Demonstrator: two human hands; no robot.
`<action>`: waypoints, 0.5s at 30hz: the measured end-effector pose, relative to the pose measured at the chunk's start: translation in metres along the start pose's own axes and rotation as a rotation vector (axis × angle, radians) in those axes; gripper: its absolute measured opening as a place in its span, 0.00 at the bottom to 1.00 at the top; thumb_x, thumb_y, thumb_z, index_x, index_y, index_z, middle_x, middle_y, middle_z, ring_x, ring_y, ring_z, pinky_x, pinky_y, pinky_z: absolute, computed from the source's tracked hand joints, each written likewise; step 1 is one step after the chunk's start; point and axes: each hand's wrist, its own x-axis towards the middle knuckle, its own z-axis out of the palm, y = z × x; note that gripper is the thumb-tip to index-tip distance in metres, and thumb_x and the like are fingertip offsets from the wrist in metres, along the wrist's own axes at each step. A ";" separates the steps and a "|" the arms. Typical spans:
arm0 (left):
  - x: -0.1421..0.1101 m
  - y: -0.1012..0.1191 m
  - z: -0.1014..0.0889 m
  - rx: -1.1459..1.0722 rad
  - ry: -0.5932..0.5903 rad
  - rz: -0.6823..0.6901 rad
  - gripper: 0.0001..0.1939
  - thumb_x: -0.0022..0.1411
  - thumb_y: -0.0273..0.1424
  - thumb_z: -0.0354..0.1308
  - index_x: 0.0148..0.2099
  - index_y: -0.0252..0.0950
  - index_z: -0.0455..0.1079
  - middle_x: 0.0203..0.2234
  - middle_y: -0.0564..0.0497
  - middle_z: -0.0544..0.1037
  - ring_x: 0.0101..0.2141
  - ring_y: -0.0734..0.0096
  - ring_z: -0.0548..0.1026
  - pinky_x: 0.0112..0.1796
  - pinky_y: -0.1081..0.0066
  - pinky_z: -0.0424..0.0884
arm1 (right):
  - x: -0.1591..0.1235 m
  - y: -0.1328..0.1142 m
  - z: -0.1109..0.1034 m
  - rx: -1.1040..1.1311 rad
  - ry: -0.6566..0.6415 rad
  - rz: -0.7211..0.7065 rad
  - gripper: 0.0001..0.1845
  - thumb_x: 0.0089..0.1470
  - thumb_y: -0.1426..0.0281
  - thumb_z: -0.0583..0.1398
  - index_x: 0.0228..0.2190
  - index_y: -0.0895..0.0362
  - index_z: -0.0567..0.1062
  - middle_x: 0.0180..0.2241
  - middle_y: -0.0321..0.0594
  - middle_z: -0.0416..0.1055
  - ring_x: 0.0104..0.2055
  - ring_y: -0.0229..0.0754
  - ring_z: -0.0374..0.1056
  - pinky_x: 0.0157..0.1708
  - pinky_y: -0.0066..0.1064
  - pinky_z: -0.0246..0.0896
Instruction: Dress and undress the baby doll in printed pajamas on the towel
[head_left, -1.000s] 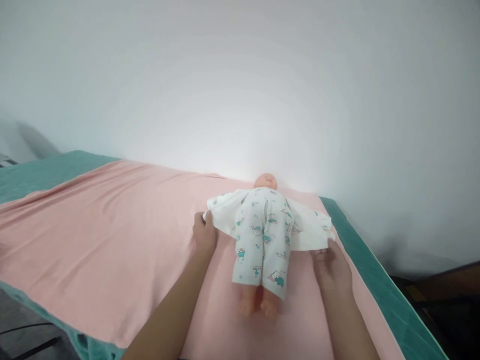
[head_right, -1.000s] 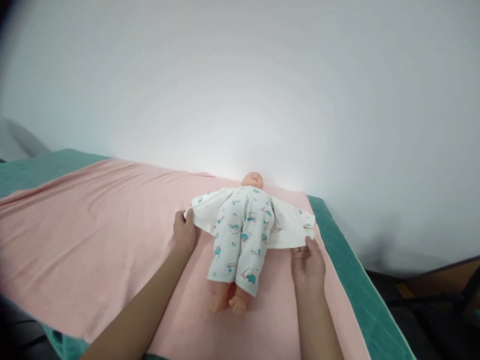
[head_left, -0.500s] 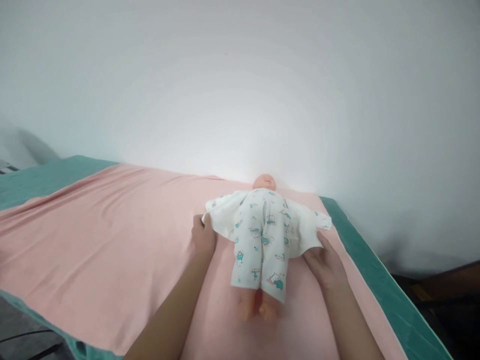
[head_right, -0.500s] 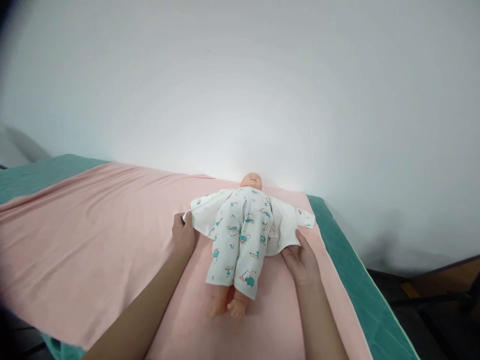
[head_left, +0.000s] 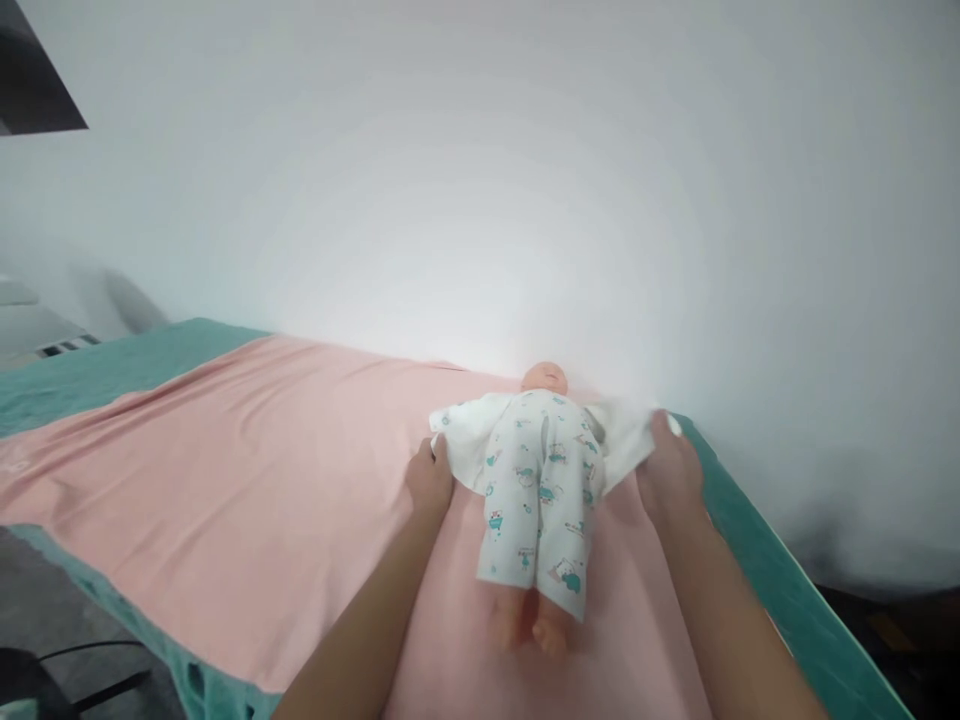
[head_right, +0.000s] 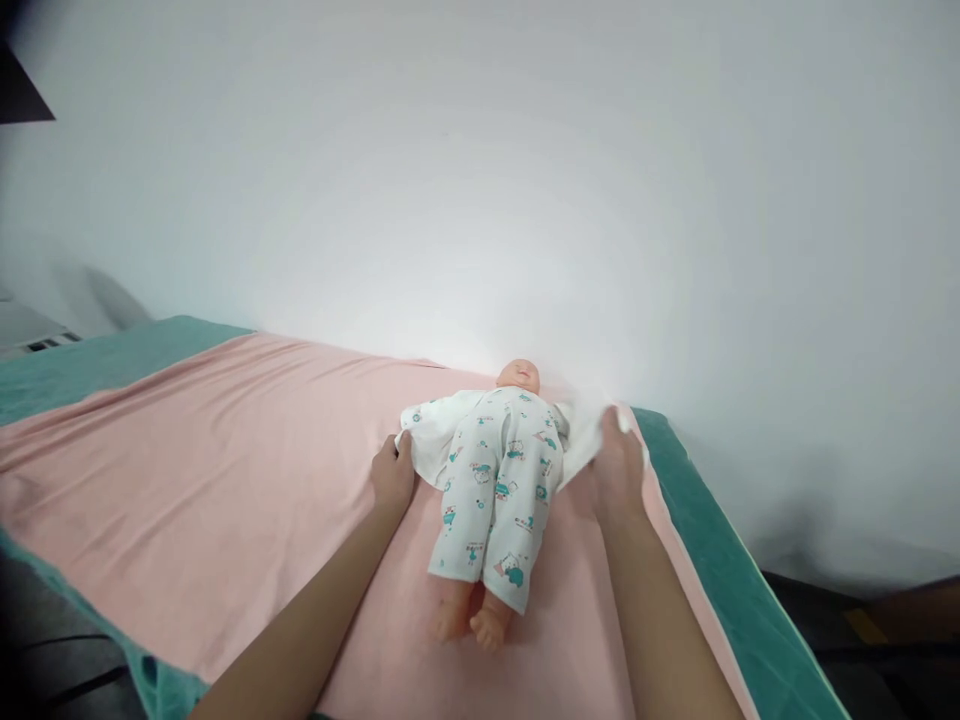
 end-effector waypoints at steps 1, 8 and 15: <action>0.000 0.000 0.000 -0.002 0.002 0.003 0.23 0.66 0.49 0.39 0.28 0.39 0.59 0.21 0.50 0.71 0.27 0.63 0.70 0.29 0.69 0.60 | -0.003 -0.011 0.009 -0.073 -0.086 -0.027 0.26 0.55 0.50 0.54 0.36 0.61 0.76 0.39 0.51 0.77 0.47 0.57 0.70 0.46 0.43 0.69; 0.000 0.000 -0.001 0.005 -0.019 -0.003 0.23 0.66 0.48 0.39 0.29 0.39 0.63 0.24 0.48 0.74 0.29 0.61 0.72 0.30 0.69 0.60 | -0.041 0.012 0.034 -0.727 -0.519 -0.816 0.23 0.62 0.66 0.48 0.55 0.58 0.69 0.58 0.49 0.65 0.63 0.51 0.56 0.61 0.48 0.52; 0.000 0.003 0.000 0.021 -0.036 -0.010 0.23 0.66 0.49 0.39 0.29 0.40 0.64 0.25 0.48 0.75 0.29 0.60 0.73 0.29 0.69 0.59 | -0.051 0.030 0.020 -0.689 -0.462 -0.926 0.25 0.64 0.66 0.48 0.60 0.56 0.63 0.60 0.46 0.63 0.64 0.48 0.54 0.61 0.49 0.54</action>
